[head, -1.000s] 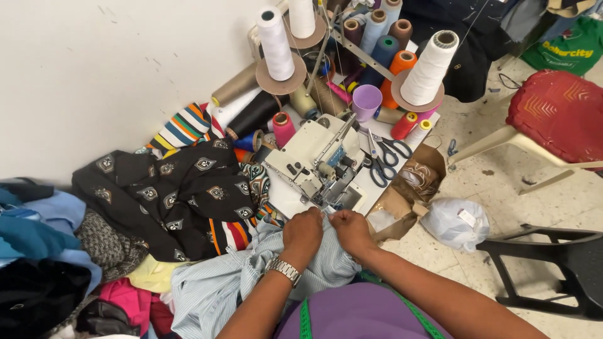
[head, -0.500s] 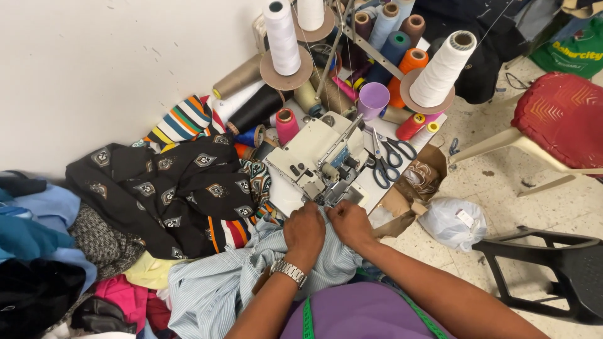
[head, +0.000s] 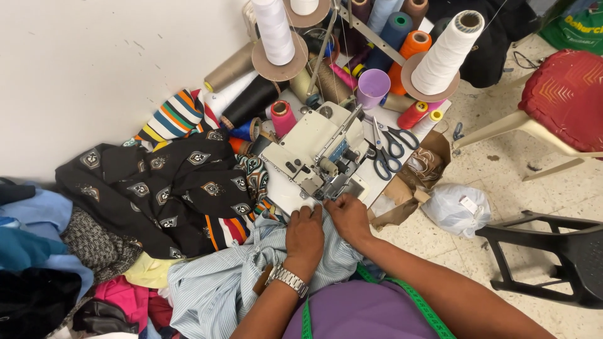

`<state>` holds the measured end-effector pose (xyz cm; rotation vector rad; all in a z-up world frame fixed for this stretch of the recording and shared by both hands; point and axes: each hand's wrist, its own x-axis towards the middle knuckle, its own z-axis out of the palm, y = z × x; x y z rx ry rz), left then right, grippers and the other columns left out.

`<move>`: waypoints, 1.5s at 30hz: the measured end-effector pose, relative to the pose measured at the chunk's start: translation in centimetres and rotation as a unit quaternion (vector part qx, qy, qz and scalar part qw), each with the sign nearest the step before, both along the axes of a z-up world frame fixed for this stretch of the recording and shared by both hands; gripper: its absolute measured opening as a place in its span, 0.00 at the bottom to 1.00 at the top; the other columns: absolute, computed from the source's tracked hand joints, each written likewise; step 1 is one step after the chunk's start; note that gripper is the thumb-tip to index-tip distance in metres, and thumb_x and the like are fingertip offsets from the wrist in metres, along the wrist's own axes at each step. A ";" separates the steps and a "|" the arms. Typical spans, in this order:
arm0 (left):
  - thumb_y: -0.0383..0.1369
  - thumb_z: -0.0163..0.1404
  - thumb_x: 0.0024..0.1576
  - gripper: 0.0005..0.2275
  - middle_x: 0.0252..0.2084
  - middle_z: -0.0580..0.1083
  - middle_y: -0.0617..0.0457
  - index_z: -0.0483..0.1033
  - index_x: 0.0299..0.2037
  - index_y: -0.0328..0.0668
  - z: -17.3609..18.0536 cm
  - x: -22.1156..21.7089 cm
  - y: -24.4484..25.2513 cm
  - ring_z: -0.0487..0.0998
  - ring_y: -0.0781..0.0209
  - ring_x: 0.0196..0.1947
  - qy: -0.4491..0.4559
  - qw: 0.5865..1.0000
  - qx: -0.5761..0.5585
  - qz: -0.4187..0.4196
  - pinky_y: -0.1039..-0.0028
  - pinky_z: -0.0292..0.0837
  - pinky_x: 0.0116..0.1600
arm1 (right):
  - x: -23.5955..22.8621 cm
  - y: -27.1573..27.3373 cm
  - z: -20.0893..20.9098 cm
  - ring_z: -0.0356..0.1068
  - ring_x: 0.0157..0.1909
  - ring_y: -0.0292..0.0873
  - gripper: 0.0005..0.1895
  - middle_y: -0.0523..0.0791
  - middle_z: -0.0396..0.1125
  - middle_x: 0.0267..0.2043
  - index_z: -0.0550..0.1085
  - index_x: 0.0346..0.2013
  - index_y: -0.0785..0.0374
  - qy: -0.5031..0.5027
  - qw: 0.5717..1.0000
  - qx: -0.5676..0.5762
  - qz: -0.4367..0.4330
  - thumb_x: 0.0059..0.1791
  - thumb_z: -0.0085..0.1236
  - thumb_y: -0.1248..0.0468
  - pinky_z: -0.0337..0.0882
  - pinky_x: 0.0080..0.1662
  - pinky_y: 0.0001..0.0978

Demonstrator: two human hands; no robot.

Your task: Using an industrial overlock machine to finish the edges of fabric pieces.

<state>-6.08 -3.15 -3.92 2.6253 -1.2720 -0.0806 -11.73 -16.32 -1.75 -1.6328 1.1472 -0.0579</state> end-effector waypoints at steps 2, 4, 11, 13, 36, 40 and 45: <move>0.24 0.49 0.57 0.16 0.40 0.75 0.45 0.78 0.56 0.39 -0.6 0.2 0.0 0.76 0.51 0.39 0.015 1.000 -0.019 0.007 0.69 0.73 0.39 | 0.1 -0.1 -0.3 0.72 0.33 0.48 0.18 0.52 0.71 0.24 0.75 0.26 0.65 0.006 1.000 -0.002 0.004 0.48 0.61 0.52 0.69 0.36 0.40; 0.24 0.49 0.57 0.16 0.40 0.74 0.45 0.78 0.56 0.37 -1.2 0.1 0.1 0.76 0.51 0.39 0.019 0.999 -0.024 0.010 0.69 0.73 0.39 | 0.3 0.0 0.9 0.74 0.33 0.50 0.18 0.53 0.72 0.25 0.76 0.26 0.65 0.014 1.000 -0.006 0.013 0.48 0.61 0.52 0.70 0.37 0.42; 0.22 0.47 0.56 0.18 0.41 0.74 0.43 0.76 0.57 0.34 -0.2 0.3 -0.3 0.75 0.51 0.39 0.047 0.998 -0.037 0.024 0.69 0.75 0.41 | 0.7 0.0 2.6 0.75 0.34 0.51 0.17 0.52 0.73 0.25 0.77 0.27 0.64 0.040 0.998 -0.032 0.032 0.48 0.59 0.53 0.71 0.39 0.43; 0.22 0.48 0.56 0.18 0.41 0.74 0.44 0.76 0.57 0.34 -0.4 0.4 -0.4 0.75 0.51 0.39 0.043 0.998 -0.036 0.026 0.69 0.75 0.41 | 0.7 -0.1 2.6 0.75 0.34 0.51 0.16 0.52 0.73 0.25 0.77 0.26 0.64 0.036 0.998 -0.031 0.036 0.48 0.57 0.53 0.71 0.39 0.43; 0.32 0.48 0.60 0.13 0.50 0.71 0.41 0.77 0.50 0.34 3.4 -1.4 -0.8 0.70 0.41 0.57 -0.051 0.998 -0.014 -0.031 0.55 0.66 0.53 | -3.9 -0.4 -2.5 0.64 0.26 0.40 0.11 0.46 0.64 0.22 0.78 0.29 0.67 0.006 0.987 0.161 -0.025 0.48 0.62 0.60 0.60 0.26 0.26; 0.33 0.43 0.64 0.13 0.55 0.70 0.40 0.75 0.53 0.33 2.4 -1.9 -0.2 0.68 0.40 0.63 -0.024 0.995 -0.007 -0.097 0.56 0.65 0.57 | -4.3 -0.3 -5.6 0.63 0.26 0.37 0.11 0.44 0.64 0.22 0.77 0.30 0.66 -0.024 0.980 0.194 -0.025 0.51 0.58 0.61 0.60 0.28 0.24; 0.33 0.41 0.64 0.14 0.57 0.69 0.39 0.74 0.55 0.34 2.6 -2.2 -0.3 0.66 0.39 0.65 -0.020 0.996 0.004 -0.091 0.55 0.66 0.58 | -4.0 -0.7 -3.8 0.62 0.26 0.37 0.12 0.43 0.63 0.23 0.77 0.31 0.67 -0.021 0.981 0.194 -0.005 0.53 0.56 0.62 0.60 0.28 0.25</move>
